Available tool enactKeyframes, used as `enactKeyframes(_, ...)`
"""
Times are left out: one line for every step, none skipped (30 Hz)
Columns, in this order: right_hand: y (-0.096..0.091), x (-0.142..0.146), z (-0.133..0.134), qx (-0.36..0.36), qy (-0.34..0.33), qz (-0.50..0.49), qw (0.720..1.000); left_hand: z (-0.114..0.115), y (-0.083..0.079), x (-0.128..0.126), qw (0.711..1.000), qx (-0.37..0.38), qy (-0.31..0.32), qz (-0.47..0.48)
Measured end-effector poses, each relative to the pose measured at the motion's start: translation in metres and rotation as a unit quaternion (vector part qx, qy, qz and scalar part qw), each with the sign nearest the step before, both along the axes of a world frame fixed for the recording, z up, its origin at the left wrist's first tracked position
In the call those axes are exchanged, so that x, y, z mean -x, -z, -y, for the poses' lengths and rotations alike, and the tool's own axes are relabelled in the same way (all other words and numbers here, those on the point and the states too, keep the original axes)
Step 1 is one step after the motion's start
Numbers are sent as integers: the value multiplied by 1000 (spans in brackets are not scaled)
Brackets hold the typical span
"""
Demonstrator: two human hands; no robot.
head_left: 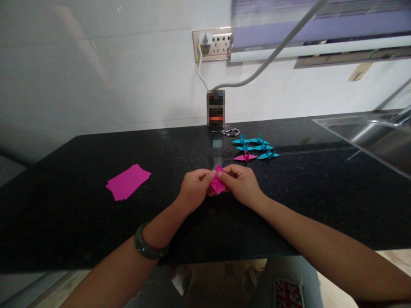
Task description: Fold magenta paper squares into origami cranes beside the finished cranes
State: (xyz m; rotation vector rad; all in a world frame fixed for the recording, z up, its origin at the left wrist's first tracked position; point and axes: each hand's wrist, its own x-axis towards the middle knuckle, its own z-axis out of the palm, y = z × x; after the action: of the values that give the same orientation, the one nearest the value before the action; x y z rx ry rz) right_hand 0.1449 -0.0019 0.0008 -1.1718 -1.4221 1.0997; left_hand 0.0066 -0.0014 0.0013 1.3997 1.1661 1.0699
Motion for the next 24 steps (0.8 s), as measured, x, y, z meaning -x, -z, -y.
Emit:
enactKeyframes(0, 0, 0, -1, -1, 3, 1000, 0, 0, 0, 1000, -6, -2, -5)
enactKeyframes(1, 0, 0, -4, -3, 6, 1000, 0, 0, 0, 1000, -11, -4, -9)
enactKeyframes(2, 0, 0, -9, -6, 6, 1000, 0, 0, 0, 1000, -15, -7, -13)
enactKeyframes(3, 0, -1, -16, -9, 5, 1000, 0, 1, 0, 1000, -18, -10, -19)
enactKeyframes(5, 0, -2, -24, -12, 1, 1000, 0, 1, 0, 999, -21, -13, -27)
enactKeyframes(7, 0, -2, -33, -14, -3, 999, 0, 1, 0, 999, -24, -17, -36)
enactKeyframes(8, 0, -3, -42, -14, -7, 999, 1, 1, 0, 998, -27, -19, -47)
enactKeyframes(9, -1, -3, -49, -12, -9, 999, 1, 1, 0, 998, -31, -21, -59)
enactKeyframes(10, -1, -4, -55, -9, -8, 998, 1, 1, 0, 997, -35, -21, -69)
enactKeyframes(10, -1, -4, -58, -7, -5, 998, 1, 0, 0, 996, -40, -20, -79)
enactKeyframes(10, -1, -4, -59, -7, -2, 998, 1, 0, 0, 995, -43, -19, -87)
enactKeyframes(10, -1, -4, -57, -8, 0, 998, 1, -1, 0, 995, -44, -19, -93)
enactKeyframes(10, -1, -4, -56, -8, -2, 998, 1, -1, 0, 994, -45, -18, -97)
enactKeyframes(9, -1, -4, -55, -9, -4, 998, 1, -2, 0, 994, -45, -17, -100)
enactKeyframes(9, -1, -4, -57, -8, -6, 998, 1, -2, 0, 994, -44, -17, -102)
enactKeyframes(9, -1, -4, -59, -8, -7, 998, 1, -3, 0, 994, -43, -17, -103)
enactKeyframes(8, -1, -4, -62, -9, -7, 998, 2, -3, 0, 994, -42, -18, -103)
enactKeyframes(8, -1, -4, -65, -10, -5, 998, 2, -3, 0, 994, -41, -18, -104)
enactKeyframes(8, -1, -4, -67, -12, -3, 998, 2, -2, 0, 993, -41, -18, -105)
enactKeyframes(8, -1, -4, -68, -13, -1, 998, 1, -2, 0, 993, -41, -18, -106)
enactKeyframes(8, -1, -4, -69, -13, 2, 998, 1, -2, 0, 993, -41, -17, -107)
enactKeyframes(9, -1, -3, -70, -13, 6, 997, 1, -2, 0, 993, -42, -16, -108)
enactKeyframes(9, -2, -3, -72, -12, 11, 997, 1, -2, 0, 993, -43, -16, -109)
enactKeyframes(9, -2, -3, -74, -11, 18, 997, 1, -2, 0, 993, -45, -16, -110)
